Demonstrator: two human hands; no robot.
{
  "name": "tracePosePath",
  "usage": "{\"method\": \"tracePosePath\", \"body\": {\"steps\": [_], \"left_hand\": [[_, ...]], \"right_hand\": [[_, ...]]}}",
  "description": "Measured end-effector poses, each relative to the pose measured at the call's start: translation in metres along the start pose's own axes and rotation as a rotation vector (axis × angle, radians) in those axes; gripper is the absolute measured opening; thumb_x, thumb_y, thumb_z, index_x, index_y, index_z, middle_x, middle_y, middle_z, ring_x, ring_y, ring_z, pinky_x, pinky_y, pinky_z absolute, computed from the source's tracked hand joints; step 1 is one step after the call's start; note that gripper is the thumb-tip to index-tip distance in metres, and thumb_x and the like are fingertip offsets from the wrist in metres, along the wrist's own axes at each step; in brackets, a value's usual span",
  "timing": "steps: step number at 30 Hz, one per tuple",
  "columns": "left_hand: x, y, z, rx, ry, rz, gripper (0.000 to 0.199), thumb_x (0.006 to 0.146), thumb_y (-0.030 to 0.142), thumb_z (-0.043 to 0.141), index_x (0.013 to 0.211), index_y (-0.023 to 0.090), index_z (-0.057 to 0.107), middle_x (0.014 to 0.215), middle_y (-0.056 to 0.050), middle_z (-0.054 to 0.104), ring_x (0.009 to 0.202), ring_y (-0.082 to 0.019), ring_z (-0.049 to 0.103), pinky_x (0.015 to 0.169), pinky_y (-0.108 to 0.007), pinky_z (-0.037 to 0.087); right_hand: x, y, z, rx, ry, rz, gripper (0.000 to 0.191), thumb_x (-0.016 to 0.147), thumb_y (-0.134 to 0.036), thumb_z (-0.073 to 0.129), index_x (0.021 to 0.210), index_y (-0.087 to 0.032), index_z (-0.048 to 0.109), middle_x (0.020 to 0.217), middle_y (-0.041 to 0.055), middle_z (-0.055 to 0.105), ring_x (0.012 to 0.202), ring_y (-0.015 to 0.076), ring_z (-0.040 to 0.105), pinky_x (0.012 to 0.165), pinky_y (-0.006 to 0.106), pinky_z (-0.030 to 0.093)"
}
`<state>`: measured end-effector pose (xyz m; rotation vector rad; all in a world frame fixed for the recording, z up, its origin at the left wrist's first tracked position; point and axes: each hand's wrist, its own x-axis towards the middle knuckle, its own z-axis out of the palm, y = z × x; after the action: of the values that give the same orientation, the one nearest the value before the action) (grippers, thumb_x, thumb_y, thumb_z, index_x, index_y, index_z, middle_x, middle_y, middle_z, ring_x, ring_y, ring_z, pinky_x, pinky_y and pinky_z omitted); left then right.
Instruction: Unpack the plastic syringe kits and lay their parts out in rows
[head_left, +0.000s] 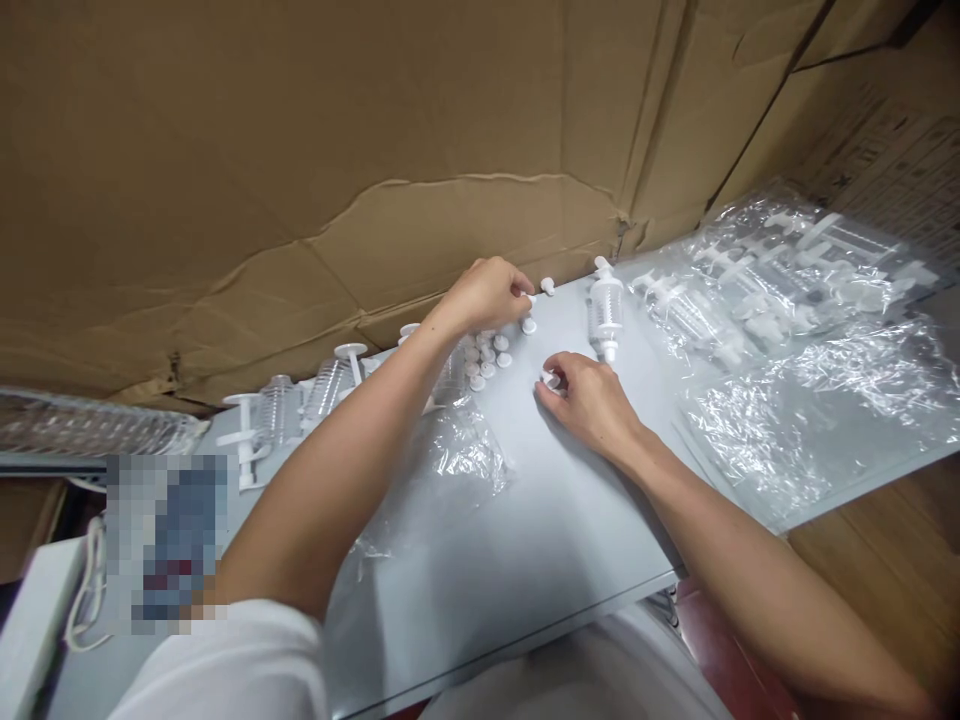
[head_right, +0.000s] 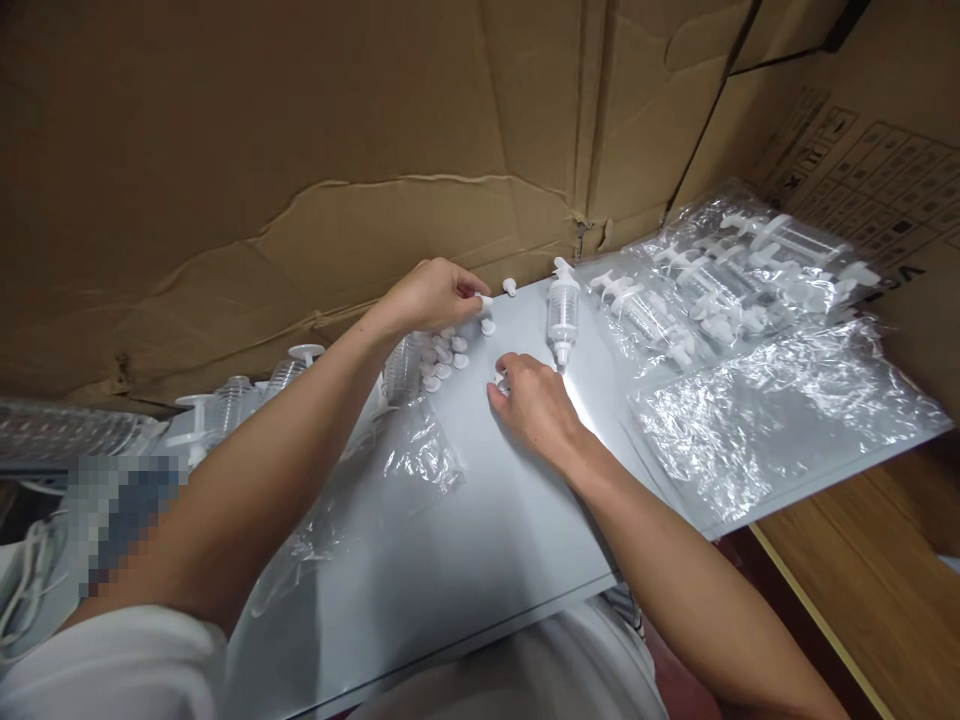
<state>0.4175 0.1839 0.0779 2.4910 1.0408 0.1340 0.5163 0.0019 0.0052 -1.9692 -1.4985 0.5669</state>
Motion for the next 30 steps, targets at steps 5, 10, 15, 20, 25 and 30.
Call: {"method": "tracePosePath", "body": {"steps": [5, 10, 15, 20, 25, 30], "left_hand": [[0.002, -0.005, -0.003, 0.054, -0.028, 0.018, 0.029, 0.072, 0.020, 0.072, 0.099, 0.020, 0.084, 0.092, -0.003, 0.081, 0.088, -0.022, 0.073, 0.081, -0.029, 0.054], [0.001, -0.016, -0.005, 0.104, 0.080, 0.062, 0.028, 0.076, 0.024, 0.072, 0.101, 0.023, 0.085, 0.093, -0.005, 0.081, 0.092, -0.024, 0.074, 0.087, -0.032, 0.055], [-0.002, -0.018, -0.011, 0.115, -0.019, 0.056, 0.024, 0.072, 0.026, 0.078, 0.095, 0.025, 0.086, 0.090, -0.003, 0.082, 0.090, -0.024, 0.075, 0.086, -0.033, 0.056], [0.002, -0.018, -0.003, 0.173, -0.050, 0.065, 0.021, 0.069, 0.025, 0.081, 0.090, 0.026, 0.085, 0.090, -0.002, 0.082, 0.094, -0.025, 0.075, 0.090, -0.032, 0.055], [0.011, -0.009, 0.013, 0.118, -0.093, 0.113, 0.020, 0.070, 0.022, 0.082, 0.089, 0.021, 0.083, 0.091, -0.003, 0.082, 0.091, -0.023, 0.075, 0.084, -0.029, 0.055], [0.016, -0.003, 0.018, 0.055, -0.124, 0.160, 0.029, 0.070, 0.020, 0.083, 0.098, 0.020, 0.083, 0.097, -0.003, 0.083, 0.097, -0.022, 0.077, 0.086, -0.028, 0.056]], "right_hand": [[0.001, -0.005, -0.007, 0.003, -0.008, 0.019, 0.037, 0.094, -0.024, 0.067, 0.130, -0.013, 0.072, 0.102, 0.0101, 0.078, 0.087, 0.0203, 0.070, 0.085, 0.033, 0.051], [0.011, -0.021, -0.013, -0.094, -0.092, -0.019, 0.045, 0.097, -0.024, 0.065, 0.141, -0.015, 0.068, 0.113, 0.0125, 0.078, 0.099, 0.0244, 0.073, 0.090, 0.034, 0.052], [0.034, -0.030, -0.009, -0.148, -0.137, -0.023, 0.028, 0.095, -0.024, 0.067, 0.120, -0.016, 0.077, 0.107, 0.0130, 0.079, 0.106, 0.0276, 0.072, 0.087, 0.032, 0.049], [0.050, -0.027, -0.008, -0.197, -0.121, 0.014, 0.022, 0.097, -0.025, 0.063, 0.110, -0.015, 0.077, 0.103, 0.0147, 0.078, 0.102, 0.0282, 0.072, 0.082, 0.032, 0.047], [0.045, -0.025, -0.012, -0.239, -0.099, 0.050, 0.031, 0.098, -0.026, 0.061, 0.123, -0.013, 0.074, 0.109, 0.0161, 0.079, 0.110, 0.0299, 0.072, 0.087, 0.033, 0.048], [0.039, -0.024, -0.013, -0.287, -0.081, 0.059, 0.032, 0.099, -0.023, 0.058, 0.123, -0.010, 0.074, 0.110, 0.0195, 0.078, 0.110, 0.0325, 0.072, 0.088, 0.035, 0.050]]}}
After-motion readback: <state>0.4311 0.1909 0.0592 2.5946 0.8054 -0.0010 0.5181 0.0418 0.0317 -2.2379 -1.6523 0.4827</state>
